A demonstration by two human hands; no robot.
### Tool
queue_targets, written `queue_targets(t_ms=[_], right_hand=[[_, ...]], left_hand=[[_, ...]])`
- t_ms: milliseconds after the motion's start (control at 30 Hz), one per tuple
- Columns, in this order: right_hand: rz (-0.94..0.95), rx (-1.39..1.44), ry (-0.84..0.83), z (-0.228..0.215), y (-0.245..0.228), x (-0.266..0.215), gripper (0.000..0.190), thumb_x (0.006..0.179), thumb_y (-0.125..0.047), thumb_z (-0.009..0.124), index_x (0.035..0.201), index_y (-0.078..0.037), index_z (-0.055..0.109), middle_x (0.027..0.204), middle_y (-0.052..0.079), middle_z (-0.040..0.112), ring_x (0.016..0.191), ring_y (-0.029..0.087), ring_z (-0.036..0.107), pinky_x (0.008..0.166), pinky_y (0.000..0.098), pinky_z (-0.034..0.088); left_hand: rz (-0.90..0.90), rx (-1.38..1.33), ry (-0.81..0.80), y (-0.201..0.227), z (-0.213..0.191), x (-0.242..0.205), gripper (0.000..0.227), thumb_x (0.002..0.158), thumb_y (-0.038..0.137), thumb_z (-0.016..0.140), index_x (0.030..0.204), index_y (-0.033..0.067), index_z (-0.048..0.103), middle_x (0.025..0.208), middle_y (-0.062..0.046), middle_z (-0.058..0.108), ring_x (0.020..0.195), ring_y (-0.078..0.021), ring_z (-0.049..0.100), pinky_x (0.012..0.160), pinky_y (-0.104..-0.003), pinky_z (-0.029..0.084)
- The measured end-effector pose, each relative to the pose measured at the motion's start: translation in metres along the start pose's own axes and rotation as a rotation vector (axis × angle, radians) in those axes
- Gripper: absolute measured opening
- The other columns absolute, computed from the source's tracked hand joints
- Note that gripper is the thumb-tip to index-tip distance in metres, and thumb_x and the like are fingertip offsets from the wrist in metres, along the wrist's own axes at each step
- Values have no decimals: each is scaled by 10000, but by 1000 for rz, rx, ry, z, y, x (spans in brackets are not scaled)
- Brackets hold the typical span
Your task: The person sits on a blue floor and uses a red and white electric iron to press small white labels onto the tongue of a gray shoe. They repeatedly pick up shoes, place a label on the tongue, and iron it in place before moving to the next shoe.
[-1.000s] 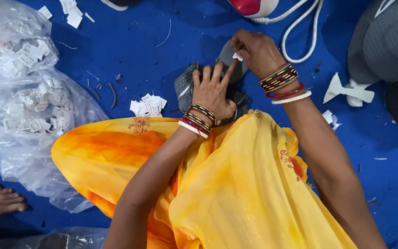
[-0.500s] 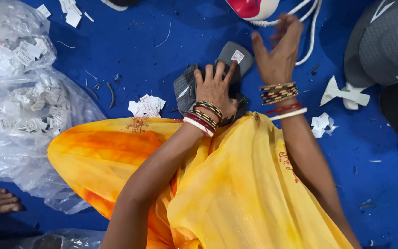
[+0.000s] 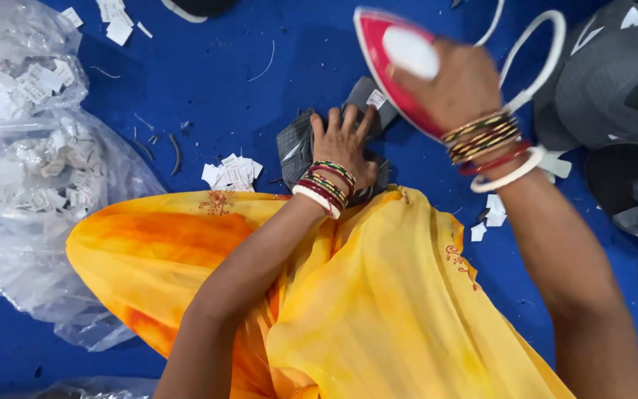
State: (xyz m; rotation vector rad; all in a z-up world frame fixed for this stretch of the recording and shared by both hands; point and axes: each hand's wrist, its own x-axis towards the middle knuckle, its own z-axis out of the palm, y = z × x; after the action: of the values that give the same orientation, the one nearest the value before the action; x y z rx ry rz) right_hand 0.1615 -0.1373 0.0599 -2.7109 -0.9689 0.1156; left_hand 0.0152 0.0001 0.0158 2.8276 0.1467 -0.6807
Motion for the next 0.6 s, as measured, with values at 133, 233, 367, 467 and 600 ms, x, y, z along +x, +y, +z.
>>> queue_targets(t_ms=[133, 233, 367, 467, 600], right_hand=[[34, -116, -37, 17, -20, -13, 583, 954, -579, 777, 1065, -7, 748, 882, 247, 739, 756, 424, 721, 663, 507, 579], [0, -62, 36, 14, -23, -8, 553, 974, -546, 772, 1129, -15, 755, 920, 239, 746, 764, 421, 722, 664, 501, 580], [31, -111, 11, 32, -16, 11, 638, 905, -585, 781, 1050, 35, 736, 885, 255, 738, 746, 408, 733, 629, 487, 590], [82, -143, -8, 33, -16, 17, 647, 947, -608, 765, 1028, 33, 735, 867, 269, 725, 774, 419, 726, 641, 488, 591], [1, -13, -124, 31, -18, -7, 632, 951, -588, 744, 1083, 30, 737, 880, 284, 723, 789, 428, 723, 672, 495, 584]], left_hand=[[20, -12, 28, -5, 9, 0, 1059, 716, 588, 691, 1585, 178, 246, 1443, -106, 394, 1346, -332, 327, 1108, -642, 204], [49, -45, 95, -4, 12, -2, 1043, 716, 570, 686, 1577, 141, 281, 1404, -112, 441, 1334, -343, 346, 1121, -631, 204], [92, -67, 164, -8, 17, -11, 981, 730, 538, 677, 1542, 88, 360, 1358, -128, 486, 1311, -351, 377, 1134, -605, 211], [131, -81, 221, -13, 28, -26, 819, 774, 460, 665, 1469, 64, 491, 1335, -135, 523, 1310, -354, 412, 1176, -573, 217], [193, -197, 345, -27, 32, -25, 634, 801, 365, 668, 1361, 73, 605, 1349, -141, 549, 1358, -369, 415, 1211, -550, 208]])
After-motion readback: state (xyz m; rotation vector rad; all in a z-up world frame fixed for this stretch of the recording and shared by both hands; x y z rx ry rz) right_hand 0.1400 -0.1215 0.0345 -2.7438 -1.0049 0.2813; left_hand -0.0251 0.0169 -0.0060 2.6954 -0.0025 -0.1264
